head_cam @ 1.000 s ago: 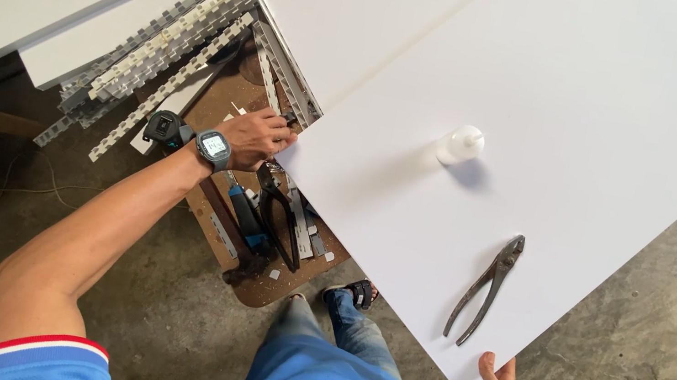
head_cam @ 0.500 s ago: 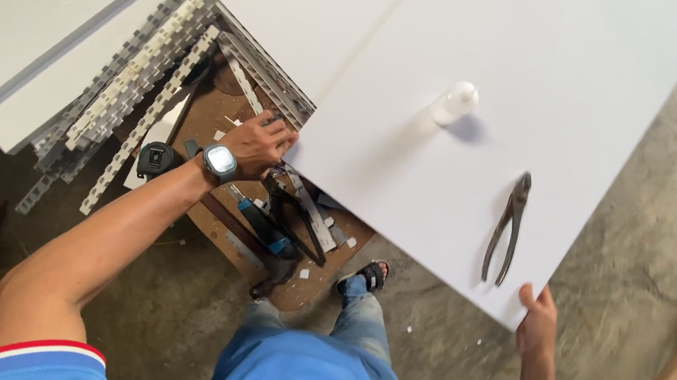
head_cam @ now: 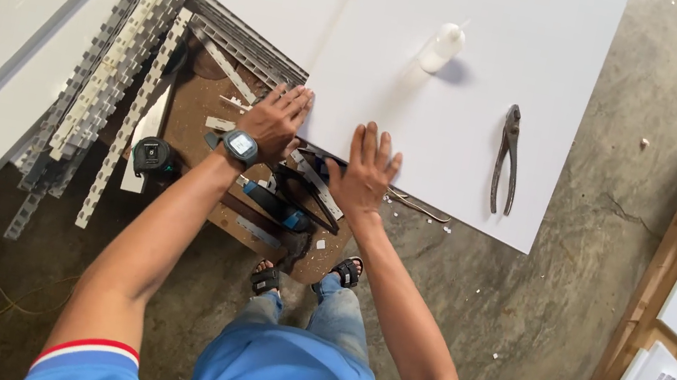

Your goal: Applying adhesive and plastic trim strips to the edges of large white panels.

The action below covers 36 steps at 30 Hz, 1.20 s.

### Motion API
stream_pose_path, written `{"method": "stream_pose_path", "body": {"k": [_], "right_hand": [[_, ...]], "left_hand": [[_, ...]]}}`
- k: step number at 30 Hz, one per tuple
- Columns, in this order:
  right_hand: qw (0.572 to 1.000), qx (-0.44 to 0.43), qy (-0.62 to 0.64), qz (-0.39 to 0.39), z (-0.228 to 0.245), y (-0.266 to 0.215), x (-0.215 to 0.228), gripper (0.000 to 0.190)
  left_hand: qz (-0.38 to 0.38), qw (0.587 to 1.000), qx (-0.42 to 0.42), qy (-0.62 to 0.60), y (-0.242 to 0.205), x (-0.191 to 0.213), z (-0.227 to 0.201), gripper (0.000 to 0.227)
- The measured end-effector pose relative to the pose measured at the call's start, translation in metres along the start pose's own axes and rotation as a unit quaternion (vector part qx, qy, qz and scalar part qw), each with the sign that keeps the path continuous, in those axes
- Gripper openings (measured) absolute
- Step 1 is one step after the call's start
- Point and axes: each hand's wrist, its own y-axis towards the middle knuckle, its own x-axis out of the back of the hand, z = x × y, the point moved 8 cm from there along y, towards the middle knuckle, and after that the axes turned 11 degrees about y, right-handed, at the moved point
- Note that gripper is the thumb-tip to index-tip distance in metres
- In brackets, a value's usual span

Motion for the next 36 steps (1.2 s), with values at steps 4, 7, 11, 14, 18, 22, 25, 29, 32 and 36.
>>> {"method": "stream_pose_path", "body": {"k": [4,7,11,14,18,22,25,29,32,36], "right_hand": [[0.999,-0.034,-0.018,0.018,-0.001,0.008,-0.009,0.088],[0.998,0.024,-0.018,-0.050,0.010,0.012,-0.004,0.087],[0.995,0.037,-0.057,-0.067,0.007,0.013,0.001,0.085],[0.992,0.072,-0.073,-0.070,0.006,0.017,-0.003,0.084],[0.983,0.127,-0.115,-0.060,0.004,0.016,-0.020,0.087],[0.981,0.135,-0.116,-0.074,0.003,0.013,-0.022,0.087],[0.981,0.139,-0.116,-0.073,0.006,0.009,-0.016,0.087],[0.984,0.113,-0.112,-0.079,0.014,0.011,-0.007,0.089],[0.983,0.116,-0.120,-0.073,0.011,0.013,-0.008,0.092],[0.982,0.140,-0.112,-0.061,0.003,0.016,-0.014,0.089]], "left_hand": [[0.015,1.000,0.003,-0.003,0.001,-0.008,-0.005,0.078],[0.019,1.000,0.000,0.024,0.000,-0.006,0.000,0.074],[-0.019,1.000,-0.006,-0.008,-0.001,-0.003,-0.006,0.071],[-0.034,0.999,0.001,-0.005,-0.003,-0.014,-0.009,0.073],[-0.057,0.998,0.007,0.007,-0.004,-0.027,-0.013,0.072],[-0.081,0.997,0.019,0.004,-0.007,-0.020,-0.016,0.067],[-0.088,0.994,0.043,-0.045,-0.004,-0.003,-0.013,0.081],[-0.052,0.998,0.027,0.009,-0.003,-0.016,-0.011,0.085],[-0.054,0.998,0.019,0.014,-0.001,-0.016,-0.012,0.083],[-0.082,0.996,0.016,0.016,0.000,-0.025,-0.017,0.083]]}}
